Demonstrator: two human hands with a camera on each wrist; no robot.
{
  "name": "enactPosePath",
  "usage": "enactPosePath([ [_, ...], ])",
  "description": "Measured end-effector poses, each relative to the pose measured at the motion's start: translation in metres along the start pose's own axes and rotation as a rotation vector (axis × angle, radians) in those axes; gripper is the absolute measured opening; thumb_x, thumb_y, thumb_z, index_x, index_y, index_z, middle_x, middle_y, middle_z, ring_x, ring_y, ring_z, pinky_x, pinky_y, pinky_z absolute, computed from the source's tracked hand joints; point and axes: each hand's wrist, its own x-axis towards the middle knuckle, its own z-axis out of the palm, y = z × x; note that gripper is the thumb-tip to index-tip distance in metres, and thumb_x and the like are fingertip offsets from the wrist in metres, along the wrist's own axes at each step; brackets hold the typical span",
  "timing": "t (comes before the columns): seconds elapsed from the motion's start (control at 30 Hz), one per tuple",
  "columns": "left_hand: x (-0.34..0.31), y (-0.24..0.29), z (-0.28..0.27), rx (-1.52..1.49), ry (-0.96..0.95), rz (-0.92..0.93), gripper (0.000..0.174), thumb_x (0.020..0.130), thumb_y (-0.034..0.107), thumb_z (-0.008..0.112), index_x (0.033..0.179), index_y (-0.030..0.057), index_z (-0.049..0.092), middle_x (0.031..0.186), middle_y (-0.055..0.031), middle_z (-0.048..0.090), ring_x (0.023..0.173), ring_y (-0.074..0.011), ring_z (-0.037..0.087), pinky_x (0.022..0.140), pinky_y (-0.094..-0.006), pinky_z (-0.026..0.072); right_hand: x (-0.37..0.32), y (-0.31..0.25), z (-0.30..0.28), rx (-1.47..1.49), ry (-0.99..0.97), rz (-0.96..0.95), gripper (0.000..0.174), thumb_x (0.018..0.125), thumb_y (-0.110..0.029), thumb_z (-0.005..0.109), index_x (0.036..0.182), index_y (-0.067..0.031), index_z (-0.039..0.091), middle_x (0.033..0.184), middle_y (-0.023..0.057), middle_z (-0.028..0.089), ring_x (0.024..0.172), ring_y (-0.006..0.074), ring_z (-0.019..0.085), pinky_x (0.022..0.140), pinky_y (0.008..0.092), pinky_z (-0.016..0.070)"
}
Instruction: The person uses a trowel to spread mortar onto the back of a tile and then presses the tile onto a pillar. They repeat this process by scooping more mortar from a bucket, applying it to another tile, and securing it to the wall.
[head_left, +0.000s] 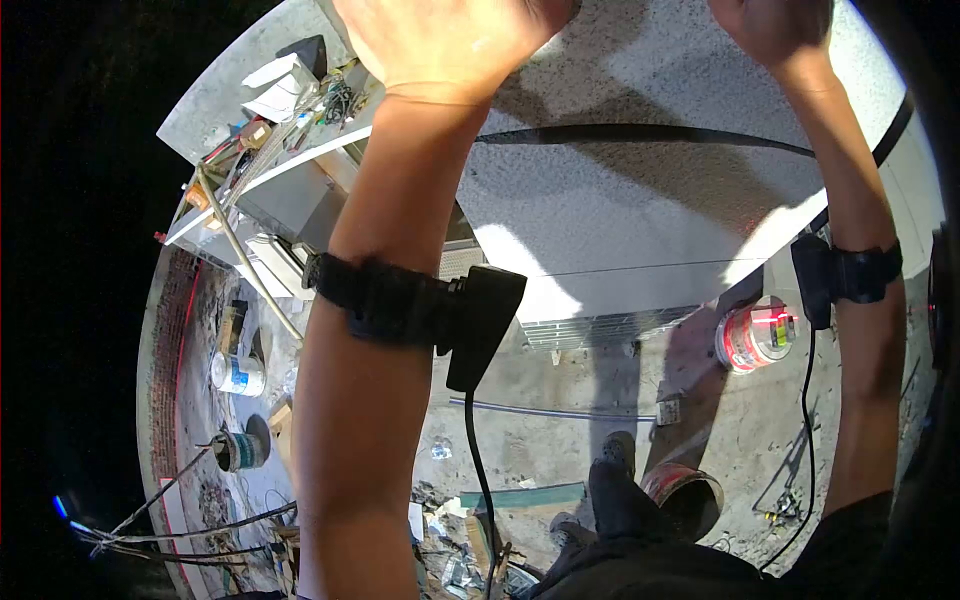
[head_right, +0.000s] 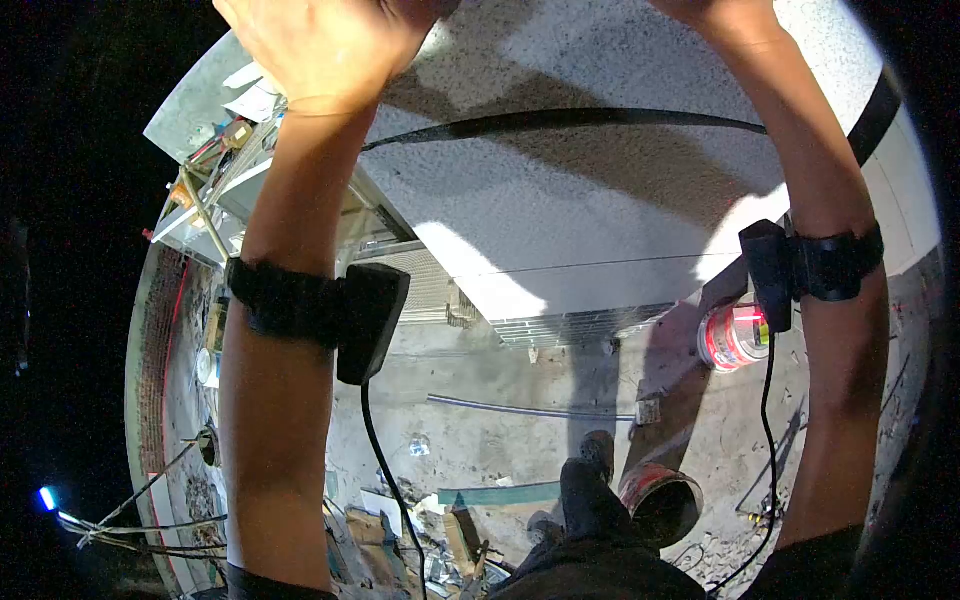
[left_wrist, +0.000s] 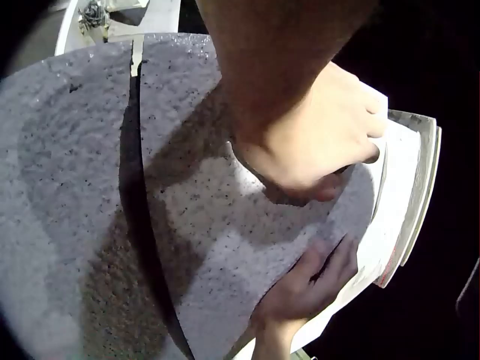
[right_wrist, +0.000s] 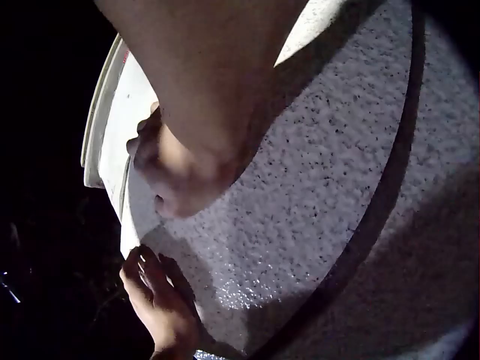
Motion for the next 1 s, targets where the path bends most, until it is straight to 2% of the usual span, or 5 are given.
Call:
enactPosePath([
  [0.43, 0.003, 0.02, -0.028, -0.034, -0.132, -0.23, 0.05, 0.086, 0.015, 0.065, 0.126, -0.014, 0.058, 0.129, -0.0345, 0.058, 0.12, -0.0513, 0.056, 0.104, -0.0556, 0.0451, 0.019, -0.032, -0.022, 0.007, -0.124, 0.168, 0.06, 0.094, -0.024, 0.051, 0.146, 0.0069, 0.049, 0.154, 0.0276, 0.042, 0.141, 0.0467, 0.041, 0.115, 0.0538, 0.0334],
  [0.63, -0.02, 0.002, -0.092, 0.076, -0.126, -0.442, 0.032, 0.102, 0.011, 0.059, 0.13, -0.0053, 0.056, 0.106, -0.0166, 0.063, 0.098, -0.0266, 0.058, 0.087, -0.0397, 0.0457, 0.028, -0.034, -0.037, -0.122, -0.405, 0.213, 0.061, 0.099, -0.032, 0.044, 0.144, 0.0089, 0.049, 0.154, 0.0277, 0.042, 0.144, 0.0464, 0.037, 0.119, 0.0574, 0.0254],
  [0.77, -0.064, 0.048, -0.172, -0.072, -0.714, -1.108, 0.018, 0.099, 0.015, 0.068, 0.097, -0.003, 0.068, 0.076, -0.0154, 0.061, 0.065, -0.0299, 0.058, 0.061, -0.0377, 0.0476, 0.015, -0.023, -0.023, -0.156, -0.34, 0.14, 0.063, 0.103, -0.038, 0.041, 0.146, 0.0072, 0.047, 0.155, 0.027, 0.041, 0.146, 0.0445, 0.036, 0.12, 0.0587, 0.0237],
  [0.87, -0.044, 0.07, -0.173, -0.236, -0.789, -1.251, 0.025, 0.095, 0.02, 0.074, 0.089, -0.0023, 0.068, 0.078, -0.0164, 0.066, 0.066, -0.0324, 0.065, 0.06, -0.0412, 0.0491, 0.021, -0.025, -0.023, -0.047, -0.259, 0.182, 0.058, 0.098, -0.028, 0.06, 0.148, -0.0009, 0.052, 0.152, 0.0189, 0.048, 0.143, 0.0362, 0.044, 0.118, 0.049, 0.0373],
  [1.0, -0.024, 0.053, -0.159, -0.155, -1.012, -1.083, 0.016, 0.09, 0.013, 0.077, 0.09, -0.002, 0.069, 0.082, -0.0175, 0.069, 0.068, -0.0341, 0.066, 0.063, -0.0396, 0.0505, 0.026, -0.025, -0.027, -0.044, -0.29, 0.187, 0.059, 0.103, -0.035, 0.052, 0.153, -0.0048, 0.046, 0.152, 0.0174, 0.047, 0.143, 0.0349, 0.042, 0.118, 0.0488, 0.0373],
])
